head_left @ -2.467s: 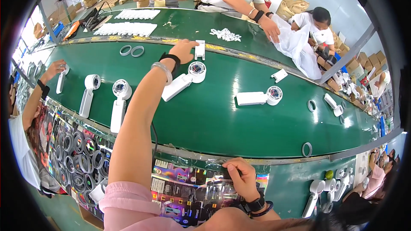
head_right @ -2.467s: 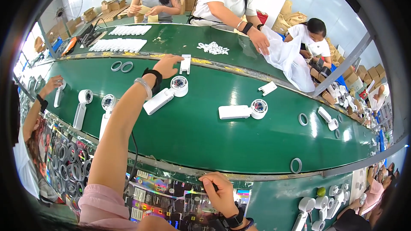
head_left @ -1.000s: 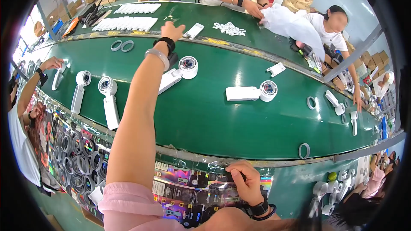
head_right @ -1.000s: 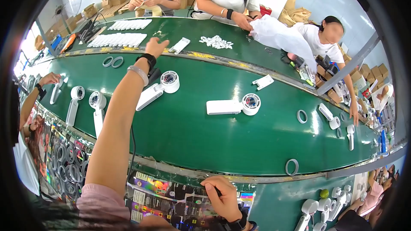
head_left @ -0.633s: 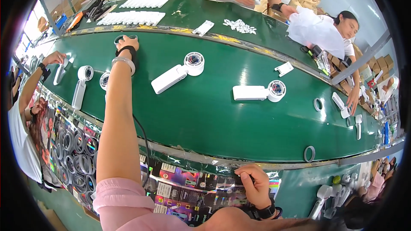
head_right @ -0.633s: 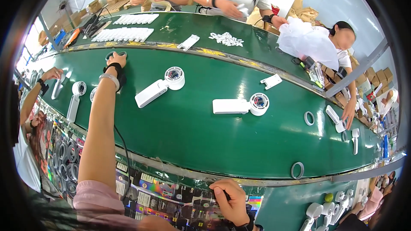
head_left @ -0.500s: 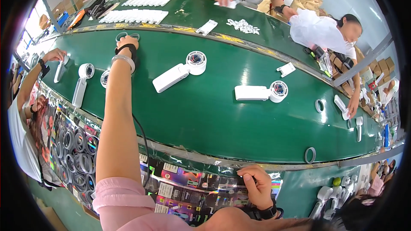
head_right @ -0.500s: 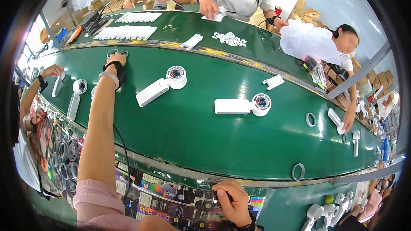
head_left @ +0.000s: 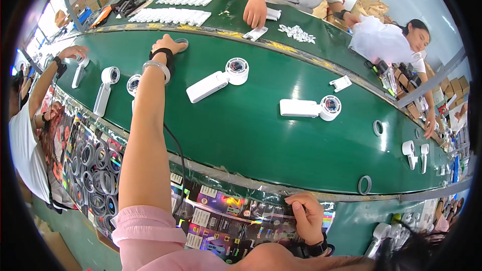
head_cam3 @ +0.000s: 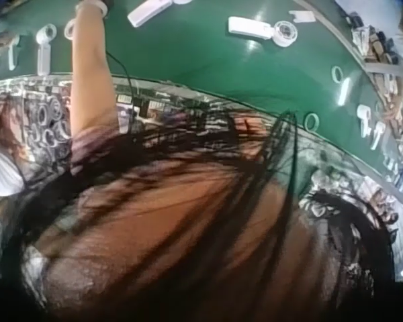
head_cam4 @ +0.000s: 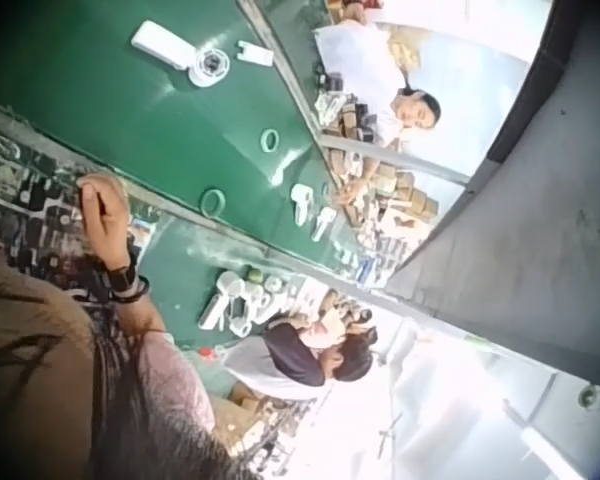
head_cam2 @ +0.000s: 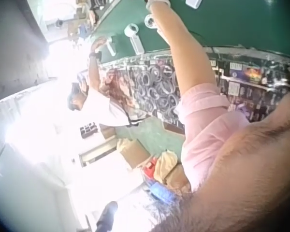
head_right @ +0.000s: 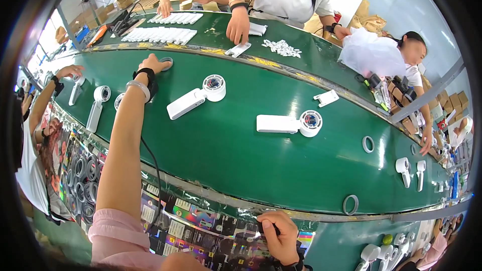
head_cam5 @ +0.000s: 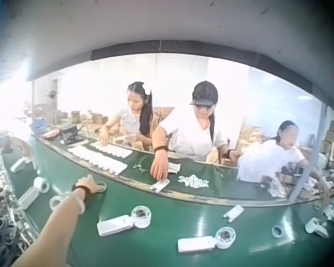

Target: Assembling the components of small handheld electronic fans on a factory production line.

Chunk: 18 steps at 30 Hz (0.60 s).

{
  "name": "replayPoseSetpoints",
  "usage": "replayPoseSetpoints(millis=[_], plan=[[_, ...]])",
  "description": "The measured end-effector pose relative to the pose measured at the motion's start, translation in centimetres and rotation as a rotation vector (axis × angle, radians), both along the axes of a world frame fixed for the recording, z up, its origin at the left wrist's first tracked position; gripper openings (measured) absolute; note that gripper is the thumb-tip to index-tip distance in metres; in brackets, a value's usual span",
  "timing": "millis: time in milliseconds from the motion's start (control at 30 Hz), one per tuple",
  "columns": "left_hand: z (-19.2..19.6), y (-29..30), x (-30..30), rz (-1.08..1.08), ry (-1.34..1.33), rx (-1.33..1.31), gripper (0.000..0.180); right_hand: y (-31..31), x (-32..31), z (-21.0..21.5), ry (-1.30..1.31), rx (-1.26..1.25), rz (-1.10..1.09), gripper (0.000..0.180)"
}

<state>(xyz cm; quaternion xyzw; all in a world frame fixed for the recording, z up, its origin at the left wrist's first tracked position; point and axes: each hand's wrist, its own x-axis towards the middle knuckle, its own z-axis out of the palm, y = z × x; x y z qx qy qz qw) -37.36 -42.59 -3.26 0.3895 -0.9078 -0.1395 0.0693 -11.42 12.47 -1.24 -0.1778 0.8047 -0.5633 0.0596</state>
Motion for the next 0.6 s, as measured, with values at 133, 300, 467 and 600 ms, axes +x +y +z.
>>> replayPoseSetpoints(millis=[133,300,467,600], plan=[[-0.5,-0.1,-0.1,-0.204,-0.198,-0.001,0.056,-0.1,0.2,0.3,0.050,0.001,0.021,0.012],[1.7,7.0,4.8,-0.209,-0.241,-0.200,0.028,0.0,0.5,0.1,0.032,-0.019,0.024,0.013],[7.6,8.1,8.9,-0.406,0.026,-0.248,0.023,0.8,0.4,-0.9,0.051,-0.139,0.014,0.017],[13.2,2.6,17.5,-0.475,0.061,-0.273,0.028,0.7,-0.2,-1.8,0.033,-0.156,0.026,0.017]])
